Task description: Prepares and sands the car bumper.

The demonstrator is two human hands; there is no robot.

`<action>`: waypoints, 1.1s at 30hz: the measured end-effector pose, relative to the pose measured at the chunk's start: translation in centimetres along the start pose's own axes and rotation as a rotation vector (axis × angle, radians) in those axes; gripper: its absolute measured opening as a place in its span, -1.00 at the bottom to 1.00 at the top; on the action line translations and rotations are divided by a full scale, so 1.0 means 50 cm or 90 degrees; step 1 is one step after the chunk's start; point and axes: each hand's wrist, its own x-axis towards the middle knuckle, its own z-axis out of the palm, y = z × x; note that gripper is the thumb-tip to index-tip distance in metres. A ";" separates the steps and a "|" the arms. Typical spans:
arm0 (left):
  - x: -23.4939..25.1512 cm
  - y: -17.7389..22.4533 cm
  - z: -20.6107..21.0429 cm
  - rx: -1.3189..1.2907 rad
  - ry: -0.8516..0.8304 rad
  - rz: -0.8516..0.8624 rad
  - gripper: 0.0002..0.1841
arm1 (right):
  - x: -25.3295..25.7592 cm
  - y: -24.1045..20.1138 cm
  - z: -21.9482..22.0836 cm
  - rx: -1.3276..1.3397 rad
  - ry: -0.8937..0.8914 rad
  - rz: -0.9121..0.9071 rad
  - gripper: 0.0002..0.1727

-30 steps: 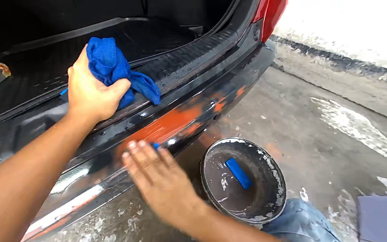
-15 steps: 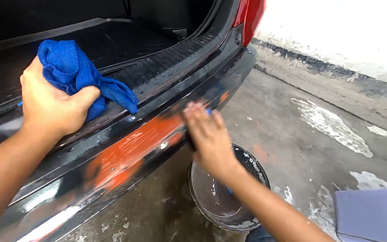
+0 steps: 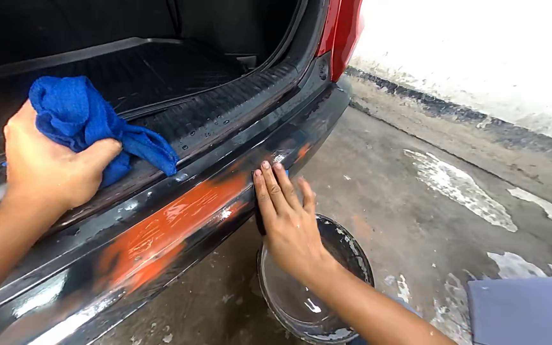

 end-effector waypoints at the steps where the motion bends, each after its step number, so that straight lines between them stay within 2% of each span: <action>1: -0.001 -0.001 -0.001 0.004 0.001 -0.002 -0.43 | 0.005 0.017 0.006 -0.013 0.010 -0.010 0.05; 3: -0.004 0.001 -0.001 -0.003 -0.003 0.003 -0.44 | 0.028 0.041 0.011 -0.020 0.004 0.051 0.15; 5: -0.008 0.003 -0.001 -0.016 0.000 0.007 -0.45 | 0.032 0.012 0.003 0.006 -0.013 0.096 0.20; 8: -0.005 0.007 -0.001 -0.009 0.002 0.001 -0.45 | -0.010 -0.047 0.002 0.055 0.019 -0.001 0.03; 10: -0.006 0.006 -0.001 -0.003 0.002 0.003 -0.47 | -0.008 -0.010 0.019 0.043 0.051 -0.041 -0.02; 12: -0.005 0.002 -0.002 -0.011 -0.002 0.014 -0.48 | 0.015 0.037 0.032 0.012 0.053 0.019 0.06; 14: -0.008 0.002 -0.002 -0.016 0.000 0.013 -0.49 | 0.026 0.028 0.021 0.017 0.019 0.082 0.20; 17: -0.005 0.004 -0.001 -0.023 0.001 0.012 -0.48 | -0.006 -0.020 0.006 0.048 0.030 -0.006 0.10; 19: -0.007 0.001 0.000 -0.017 0.001 0.012 -0.46 | -0.007 0.016 0.020 0.033 0.057 -0.042 0.01; 20: -0.007 0.000 -0.001 -0.017 -0.002 0.015 -0.46 | 0.000 0.044 0.029 0.023 0.061 -0.017 0.03; 22: -0.004 0.002 0.000 -0.015 -0.002 0.013 -0.45 | 0.022 0.080 0.040 0.026 0.051 0.075 0.22; 24: -0.005 -0.001 0.000 -0.016 -0.005 0.005 -0.44 | 0.015 0.054 0.044 0.074 0.049 0.115 0.37; 25: -0.002 -0.008 0.000 -0.027 -0.007 0.007 -0.43 | -0.002 0.028 0.052 0.102 0.069 0.080 0.35; 28: -0.002 -0.037 0.003 -0.051 -0.016 0.002 -0.43 | -0.042 0.002 0.106 0.108 0.155 -0.014 0.03; 29: -0.003 -0.047 0.003 -0.057 -0.023 -0.003 -0.45 | -0.037 0.019 0.128 0.110 0.189 0.006 -0.03; 32: -0.015 -0.065 -0.001 -0.042 -0.053 -0.055 -0.55 | -0.019 0.034 0.152 0.143 0.209 0.139 0.23; 33: -0.016 -0.065 0.001 -0.049 -0.060 -0.065 -0.58 | -0.022 0.014 0.147 0.167 0.211 0.142 0.22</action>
